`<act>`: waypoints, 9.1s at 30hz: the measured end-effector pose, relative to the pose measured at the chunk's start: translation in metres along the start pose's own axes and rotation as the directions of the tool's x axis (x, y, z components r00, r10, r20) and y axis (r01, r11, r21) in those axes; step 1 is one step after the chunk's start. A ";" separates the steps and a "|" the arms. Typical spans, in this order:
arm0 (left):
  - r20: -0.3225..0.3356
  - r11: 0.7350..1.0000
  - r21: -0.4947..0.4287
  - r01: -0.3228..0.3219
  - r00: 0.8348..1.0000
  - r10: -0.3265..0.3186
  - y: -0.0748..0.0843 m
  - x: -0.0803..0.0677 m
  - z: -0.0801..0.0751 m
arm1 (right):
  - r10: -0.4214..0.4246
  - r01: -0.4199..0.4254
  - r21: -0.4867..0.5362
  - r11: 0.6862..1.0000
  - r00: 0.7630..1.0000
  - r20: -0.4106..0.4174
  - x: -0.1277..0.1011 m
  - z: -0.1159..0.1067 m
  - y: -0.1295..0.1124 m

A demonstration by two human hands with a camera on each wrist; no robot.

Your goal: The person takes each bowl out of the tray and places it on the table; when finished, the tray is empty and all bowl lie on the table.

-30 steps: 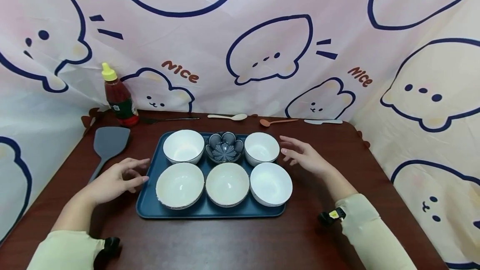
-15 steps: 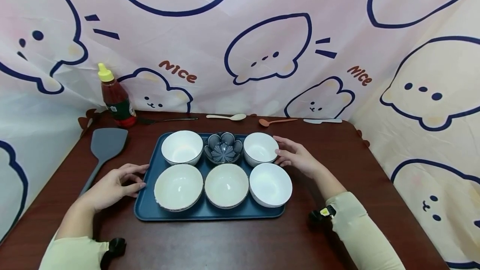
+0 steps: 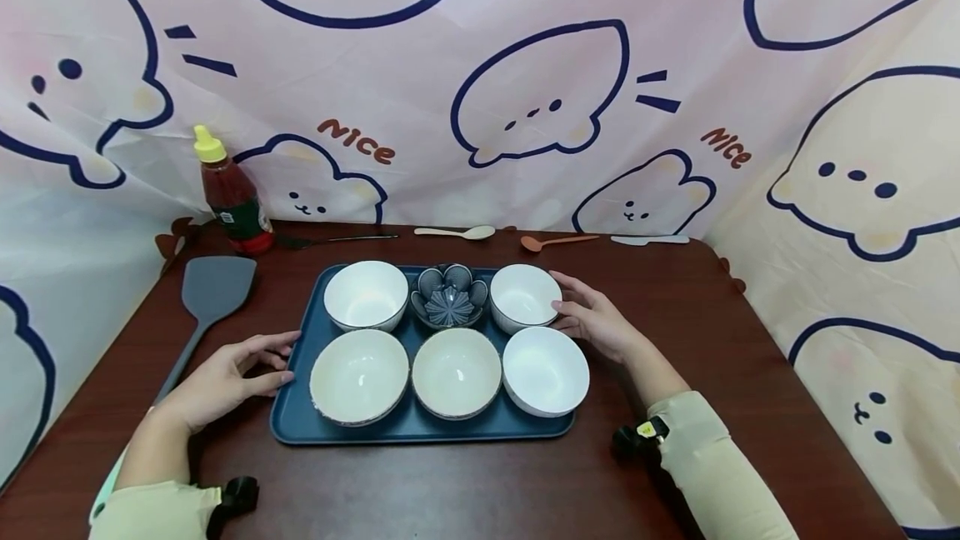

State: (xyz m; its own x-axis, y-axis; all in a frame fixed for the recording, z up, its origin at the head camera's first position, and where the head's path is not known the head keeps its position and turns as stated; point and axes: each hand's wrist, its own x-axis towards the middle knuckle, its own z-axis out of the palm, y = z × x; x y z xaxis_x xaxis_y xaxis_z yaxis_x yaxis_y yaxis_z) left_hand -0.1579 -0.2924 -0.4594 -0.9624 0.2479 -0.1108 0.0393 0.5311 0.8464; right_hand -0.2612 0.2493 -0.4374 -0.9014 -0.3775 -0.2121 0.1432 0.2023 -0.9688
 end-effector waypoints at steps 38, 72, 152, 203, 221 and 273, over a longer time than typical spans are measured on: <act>-0.032 0.991 0.128 -0.037 0.999 0.042 0.000 0.000 0.000 | 0.060 -0.008 0.232 0.973 0.974 -0.220 -0.006 -0.029 -0.029; -0.034 0.987 0.154 -0.036 0.999 0.042 0.001 0.000 0.000 | 0.144 -0.058 0.315 0.947 0.956 -0.256 0.001 -0.064 -0.013; -0.032 0.991 0.113 -0.067 0.997 0.071 0.002 -0.003 -0.001 | -0.056 0.084 -0.078 0.993 0.950 0.307 -0.087 -0.007 0.009; -0.028 0.994 0.088 -0.066 0.997 0.069 0.003 -0.005 0.000 | -0.109 0.108 0.115 0.987 0.994 0.001 -0.109 -0.075 -0.004; -0.025 0.992 0.103 -0.072 0.997 0.075 0.004 -0.004 -0.003 | 0.036 0.082 0.369 0.926 0.953 -0.301 -0.110 -0.118 -0.005; -0.029 0.994 0.077 -0.072 0.997 0.074 0.003 -0.005 0.000 | 0.087 0.106 0.386 0.916 0.888 -0.451 -0.079 -0.127 0.017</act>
State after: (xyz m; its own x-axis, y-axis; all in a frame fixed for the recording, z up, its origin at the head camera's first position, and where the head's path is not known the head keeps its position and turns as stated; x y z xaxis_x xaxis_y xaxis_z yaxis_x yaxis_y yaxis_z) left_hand -0.1531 -0.2917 -0.4564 -0.9643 0.2628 -0.0324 0.1289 0.5727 0.8096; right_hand -0.2395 0.3969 -0.4212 -0.9725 0.0895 -0.2152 0.1936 -0.2039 -0.9597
